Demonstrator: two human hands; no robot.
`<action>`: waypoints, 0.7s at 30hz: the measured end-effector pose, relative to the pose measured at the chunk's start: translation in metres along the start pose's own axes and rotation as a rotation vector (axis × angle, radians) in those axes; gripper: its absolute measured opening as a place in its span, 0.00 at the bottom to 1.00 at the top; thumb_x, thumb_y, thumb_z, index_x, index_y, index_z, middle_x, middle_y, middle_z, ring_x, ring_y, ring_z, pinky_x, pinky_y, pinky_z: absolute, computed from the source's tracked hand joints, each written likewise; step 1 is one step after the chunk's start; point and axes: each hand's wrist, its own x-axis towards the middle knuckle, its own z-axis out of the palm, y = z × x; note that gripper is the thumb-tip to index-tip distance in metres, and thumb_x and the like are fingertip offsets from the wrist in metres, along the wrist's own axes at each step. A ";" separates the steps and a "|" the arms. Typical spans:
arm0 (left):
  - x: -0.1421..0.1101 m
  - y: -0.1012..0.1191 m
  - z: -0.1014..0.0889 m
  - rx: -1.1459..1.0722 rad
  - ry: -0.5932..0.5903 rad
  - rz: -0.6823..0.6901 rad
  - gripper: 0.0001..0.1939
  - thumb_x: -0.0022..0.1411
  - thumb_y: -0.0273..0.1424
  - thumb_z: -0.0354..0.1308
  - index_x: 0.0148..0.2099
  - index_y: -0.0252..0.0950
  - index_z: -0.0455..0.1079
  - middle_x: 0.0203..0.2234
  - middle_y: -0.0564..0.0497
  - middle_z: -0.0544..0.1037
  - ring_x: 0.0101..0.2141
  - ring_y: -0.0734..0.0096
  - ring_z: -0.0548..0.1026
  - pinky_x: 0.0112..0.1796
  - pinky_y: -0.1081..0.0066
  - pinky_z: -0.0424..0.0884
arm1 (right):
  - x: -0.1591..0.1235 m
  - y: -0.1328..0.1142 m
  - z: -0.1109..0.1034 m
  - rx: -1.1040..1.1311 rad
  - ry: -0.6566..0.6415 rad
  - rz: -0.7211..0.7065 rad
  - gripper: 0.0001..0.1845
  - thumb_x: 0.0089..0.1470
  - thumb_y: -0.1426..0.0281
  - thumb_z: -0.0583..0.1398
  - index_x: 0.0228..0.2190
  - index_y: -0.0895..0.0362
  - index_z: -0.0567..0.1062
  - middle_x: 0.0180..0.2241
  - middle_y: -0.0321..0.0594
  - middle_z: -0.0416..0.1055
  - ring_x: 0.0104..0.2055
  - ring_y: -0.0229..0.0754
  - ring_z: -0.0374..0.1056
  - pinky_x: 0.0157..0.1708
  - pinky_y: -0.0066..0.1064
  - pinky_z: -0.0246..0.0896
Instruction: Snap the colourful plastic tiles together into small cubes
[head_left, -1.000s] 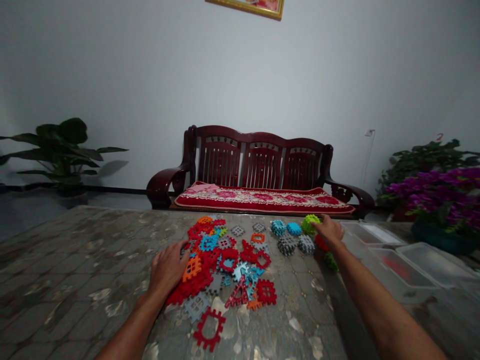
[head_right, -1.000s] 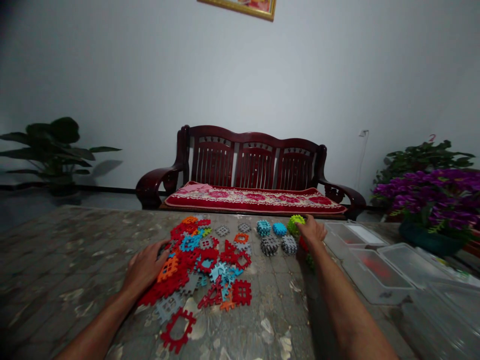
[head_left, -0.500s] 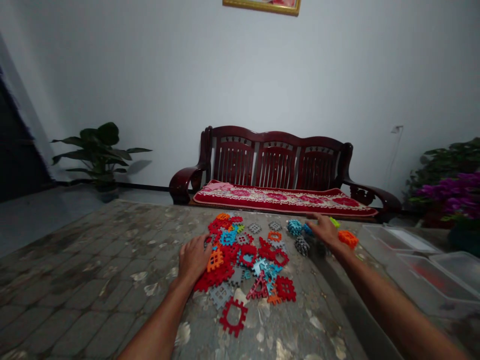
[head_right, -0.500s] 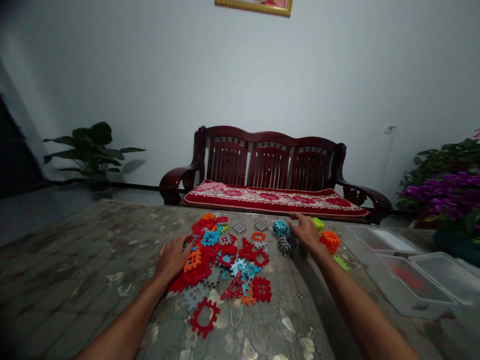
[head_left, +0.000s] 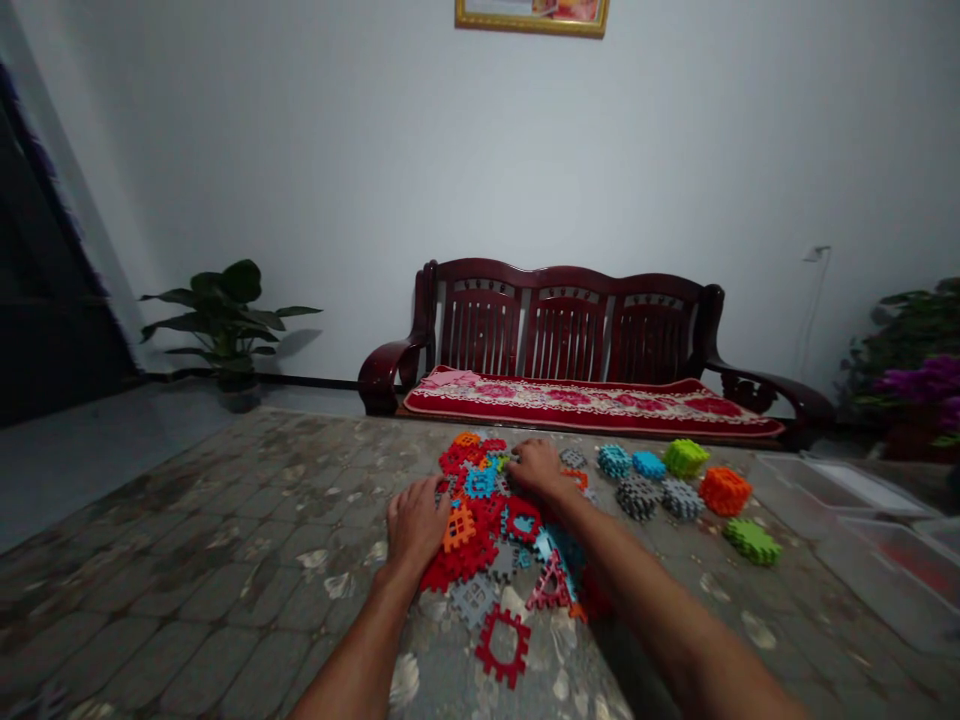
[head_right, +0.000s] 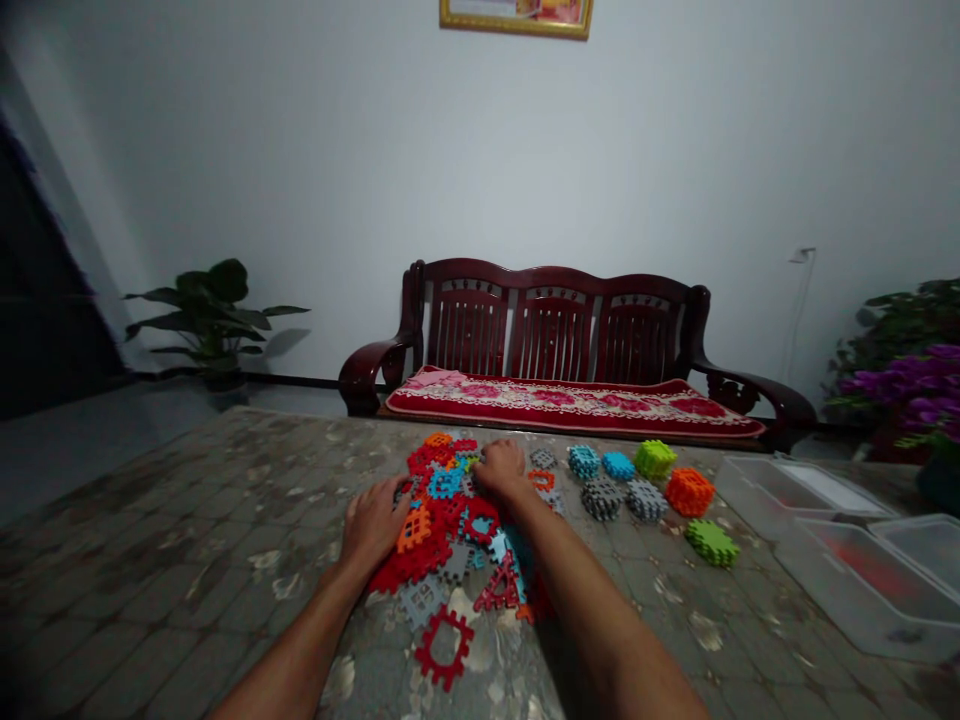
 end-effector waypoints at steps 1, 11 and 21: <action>0.000 0.000 0.000 -0.006 0.002 0.001 0.21 0.72 0.33 0.48 0.62 0.41 0.72 0.59 0.45 0.78 0.59 0.58 0.74 0.63 0.56 0.59 | 0.002 -0.004 0.001 -0.007 -0.006 0.016 0.22 0.60 0.60 0.59 0.49 0.58 0.84 0.55 0.54 0.77 0.61 0.58 0.67 0.57 0.40 0.61; 0.000 0.000 0.002 -0.065 0.023 0.008 0.20 0.70 0.31 0.50 0.60 0.42 0.74 0.58 0.45 0.79 0.59 0.57 0.73 0.63 0.53 0.59 | 0.011 -0.016 0.007 0.029 -0.001 0.178 0.18 0.50 0.65 0.64 0.42 0.57 0.85 0.49 0.54 0.80 0.58 0.60 0.70 0.53 0.41 0.64; 0.000 0.001 0.000 -0.071 0.004 -0.001 0.21 0.71 0.31 0.49 0.61 0.41 0.73 0.59 0.44 0.78 0.60 0.57 0.72 0.64 0.53 0.58 | 0.000 -0.015 0.006 0.362 0.075 0.260 0.12 0.55 0.68 0.62 0.42 0.53 0.80 0.41 0.42 0.82 0.45 0.47 0.77 0.40 0.30 0.64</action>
